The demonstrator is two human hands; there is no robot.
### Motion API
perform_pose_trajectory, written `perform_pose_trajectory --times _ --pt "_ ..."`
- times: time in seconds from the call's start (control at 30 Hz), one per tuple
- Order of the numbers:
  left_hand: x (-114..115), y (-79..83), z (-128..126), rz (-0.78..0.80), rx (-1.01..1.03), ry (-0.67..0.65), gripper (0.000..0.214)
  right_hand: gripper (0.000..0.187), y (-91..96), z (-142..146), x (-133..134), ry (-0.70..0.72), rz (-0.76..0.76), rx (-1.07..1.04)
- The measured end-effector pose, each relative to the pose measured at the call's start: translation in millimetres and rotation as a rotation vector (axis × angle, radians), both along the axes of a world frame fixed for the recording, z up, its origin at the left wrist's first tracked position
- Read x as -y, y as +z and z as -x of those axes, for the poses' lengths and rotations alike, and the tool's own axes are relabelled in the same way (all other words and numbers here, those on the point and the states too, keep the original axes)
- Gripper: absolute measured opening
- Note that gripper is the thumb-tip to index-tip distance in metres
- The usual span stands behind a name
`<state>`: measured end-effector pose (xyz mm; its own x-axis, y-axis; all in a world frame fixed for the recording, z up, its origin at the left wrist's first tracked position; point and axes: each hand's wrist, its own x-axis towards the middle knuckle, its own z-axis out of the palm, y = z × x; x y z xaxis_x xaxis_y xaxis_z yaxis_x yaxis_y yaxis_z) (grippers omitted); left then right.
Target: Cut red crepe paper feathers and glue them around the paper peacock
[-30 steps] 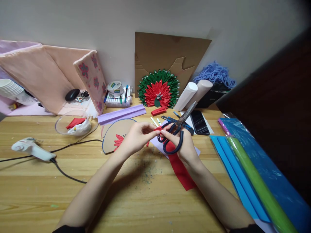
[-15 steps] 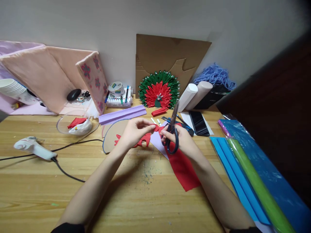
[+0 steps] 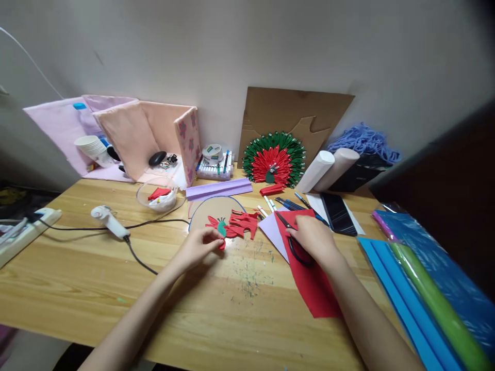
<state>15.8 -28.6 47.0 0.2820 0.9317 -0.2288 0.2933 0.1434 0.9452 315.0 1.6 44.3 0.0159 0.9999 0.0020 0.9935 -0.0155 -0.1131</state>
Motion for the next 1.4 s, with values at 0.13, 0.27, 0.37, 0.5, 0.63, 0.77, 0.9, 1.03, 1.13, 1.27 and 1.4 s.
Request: perform_pose_trajectory --times 0.13,0.27,0.37,0.5,0.63,0.77,0.9,1.03,1.13,1.27,1.4 --pt "8.7 -13.5 8.4 -0.047 0.082 0.014 0.026 0.043 -1.7 52.4 -7.9 0.406 -0.141 -0.38" --pt "12.7 -24.0 6.0 -0.053 0.205 0.007 0.029 0.026 -15.3 77.7 -24.9 0.469 -0.082 -0.529" --pt "16.8 -28.9 3.6 -0.064 0.212 0.021 0.027 0.016 -14.4 65.3 -38.0 0.394 -0.114 -0.512" --pt "20.5 -30.4 3.3 -0.108 0.184 0.039 0.024 0.016 -0.6 33.7 -51.8 0.174 -0.174 -0.461" --pt "16.6 -29.4 0.1 -0.119 0.192 0.083 0.024 0.025 7.8 30.3 -49.8 0.041 -0.369 -0.258" --pt "6.2 -30.5 -11.3 -0.048 0.203 0.113 0.025 0.016 1.6 63.9 -28.3 0.308 -0.193 -0.599" --pt "0.2 -38.0 -25.2 -0.056 0.202 0.071 0.024 0.017 -12.4 92.4 -10.3 0.392 0.116 -0.852" --pt "3.8 -45.7 -29.1 -0.068 0.186 0.066 0.028 0.027 -19.1 94.7 -5.5 0.48 0.401 -1.025" --pt "9.3 -46.8 -24.4 -0.095 0.161 0.078 0.029 0.026 -18.3 91.5 -2.7 0.508 0.465 -1.072" --pt "14.6 -46.8 -17.7 -0.173 0.096 0.064 0.026 0.019 -16.6 93.3 3.7 0.575 0.439 -0.993" --pt "14.6 -49.3 -16.8 -0.185 0.083 0.049 0.024 0.013 -15.6 97.8 8.5 0.625 0.355 -0.875"
